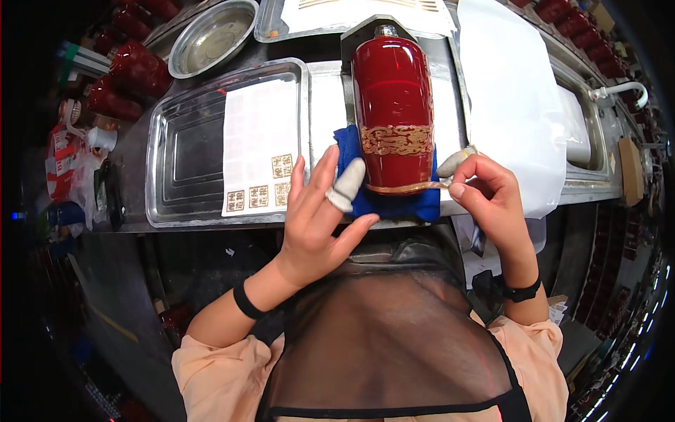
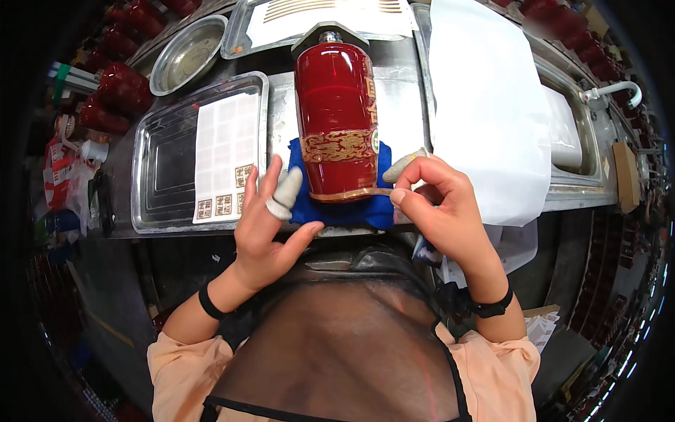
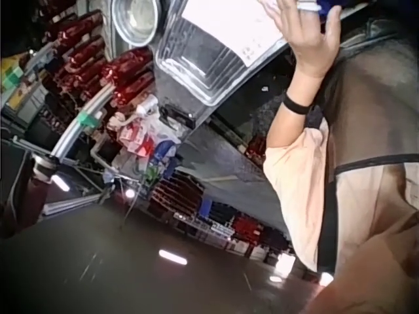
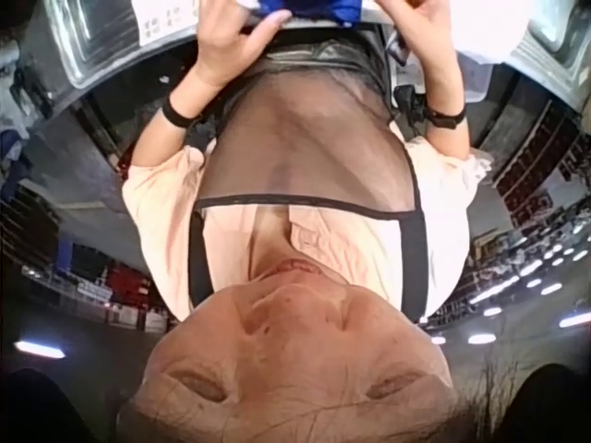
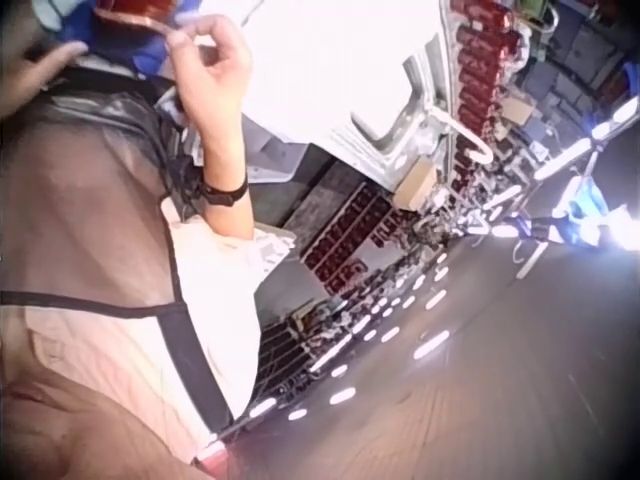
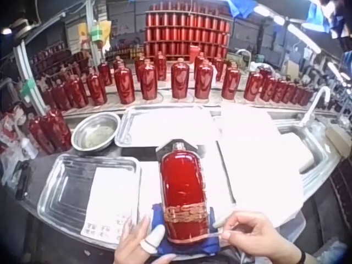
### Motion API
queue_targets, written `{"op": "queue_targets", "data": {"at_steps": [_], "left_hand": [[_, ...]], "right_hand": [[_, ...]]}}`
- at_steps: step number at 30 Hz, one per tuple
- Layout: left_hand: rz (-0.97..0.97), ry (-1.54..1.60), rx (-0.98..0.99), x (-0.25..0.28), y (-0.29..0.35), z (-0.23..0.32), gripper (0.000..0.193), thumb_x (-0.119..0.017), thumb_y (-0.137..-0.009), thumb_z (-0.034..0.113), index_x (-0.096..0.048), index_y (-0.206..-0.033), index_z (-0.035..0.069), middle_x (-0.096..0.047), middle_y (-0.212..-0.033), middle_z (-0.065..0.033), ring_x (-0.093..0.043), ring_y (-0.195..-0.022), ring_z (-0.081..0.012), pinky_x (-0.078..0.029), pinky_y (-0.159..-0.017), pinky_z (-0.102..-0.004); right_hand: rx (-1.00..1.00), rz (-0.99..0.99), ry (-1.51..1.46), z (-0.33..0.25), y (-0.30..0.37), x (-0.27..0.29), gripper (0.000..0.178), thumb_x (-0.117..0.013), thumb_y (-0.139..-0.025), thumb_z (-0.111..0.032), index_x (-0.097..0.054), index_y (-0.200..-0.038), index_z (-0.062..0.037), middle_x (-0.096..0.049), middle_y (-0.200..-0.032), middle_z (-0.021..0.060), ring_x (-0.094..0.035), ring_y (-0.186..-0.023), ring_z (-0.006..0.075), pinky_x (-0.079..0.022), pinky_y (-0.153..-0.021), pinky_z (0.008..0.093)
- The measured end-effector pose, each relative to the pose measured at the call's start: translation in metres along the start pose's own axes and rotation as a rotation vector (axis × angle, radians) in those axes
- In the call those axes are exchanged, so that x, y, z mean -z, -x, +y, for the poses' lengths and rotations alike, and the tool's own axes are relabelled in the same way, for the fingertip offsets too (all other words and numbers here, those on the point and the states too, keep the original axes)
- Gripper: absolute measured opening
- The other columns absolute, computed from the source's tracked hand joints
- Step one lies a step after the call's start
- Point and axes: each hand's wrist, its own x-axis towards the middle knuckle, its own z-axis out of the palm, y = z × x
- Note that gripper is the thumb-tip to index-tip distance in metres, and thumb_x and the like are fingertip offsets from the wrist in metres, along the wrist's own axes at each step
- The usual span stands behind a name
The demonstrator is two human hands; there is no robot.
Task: Applying adhesive decorative labels to red wine or liquor bottles at a manufacturing workstation.
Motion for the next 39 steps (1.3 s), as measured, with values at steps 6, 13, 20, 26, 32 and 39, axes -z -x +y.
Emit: {"op": "queue_targets", "data": {"at_steps": [6,13,20,26,32,39], "left_hand": [[-0.062,-0.019,-0.051,-0.004,0.011,-0.002,0.052,-0.075,-0.076,0.016,-0.061,-0.124,0.000,-0.040,-0.143,-0.0295,-0.044,-0.131,-0.0389,-0.020,-0.108,-0.0623],[-0.031,-0.103,-0.137,-0.005,0.001,0.002,0.047,-0.074,-0.072,0.010,-0.065,-0.119,0.006,-0.043,-0.141,-0.0280,-0.048,-0.127,-0.0406,-0.022,-0.106,-0.0635],[0.022,-0.201,-0.223,-0.002,-0.019,0.015,0.032,-0.069,-0.070,0.015,-0.071,-0.102,0.012,-0.050,-0.135,-0.0268,-0.052,-0.123,-0.0397,-0.030,-0.100,-0.0664],[0.031,-0.335,-0.286,-0.013,-0.046,0.034,0.025,-0.070,-0.074,0.022,-0.072,-0.098,0.015,-0.048,-0.138,-0.0261,-0.050,-0.123,-0.0444,-0.025,-0.102,-0.0673],[0.079,-0.099,-0.087,-0.015,-0.043,0.010,0.076,-0.082,-0.065,0.020,-0.053,-0.133,0.002,-0.042,-0.142,-0.0282,-0.044,-0.130,-0.0421,-0.021,-0.109,-0.0604],[0.022,-0.035,-0.026,-0.002,-0.004,0.006,0.067,-0.081,-0.072,0.020,-0.055,-0.128,-0.005,-0.045,-0.139,-0.0302,-0.045,-0.131,-0.0403,-0.023,-0.109,-0.0594]], "right_hand": [[0.017,0.058,0.025,0.003,0.006,0.001,0.010,-0.064,-0.079,0.000,-0.055,-0.074,-0.0016,-0.050,-0.082,-0.0019,-0.043,-0.063,0.0008,-0.033,-0.056,0.0173],[0.009,0.091,0.052,0.008,0.003,0.000,0.011,-0.064,-0.080,-0.001,-0.055,-0.074,-0.0017,-0.051,-0.082,-0.0023,-0.043,-0.062,0.0001,-0.033,-0.055,0.0175],[0.014,0.097,0.081,0.013,-0.001,-0.003,0.010,-0.063,-0.081,-0.001,-0.056,-0.075,-0.0024,-0.052,-0.078,-0.0044,-0.042,-0.060,-0.0007,-0.033,-0.053,0.0169],[0.018,0.062,0.077,0.022,-0.004,-0.006,0.009,-0.065,-0.081,-0.002,-0.056,-0.076,-0.0012,-0.053,-0.082,-0.0020,-0.045,-0.060,0.0003,-0.034,-0.053,0.0168],[0.023,0.007,0.074,0.006,-0.006,-0.012,0.009,-0.064,-0.082,-0.002,-0.056,-0.077,-0.0007,-0.055,-0.082,0.0005,-0.050,-0.060,0.0028,-0.039,-0.054,0.0178],[0.001,-0.002,0.021,0.004,-0.001,-0.006,0.008,-0.063,-0.082,-0.003,-0.056,-0.077,-0.0034,-0.052,-0.073,-0.0056,-0.043,-0.065,0.0002,-0.033,-0.056,0.0171]]}}
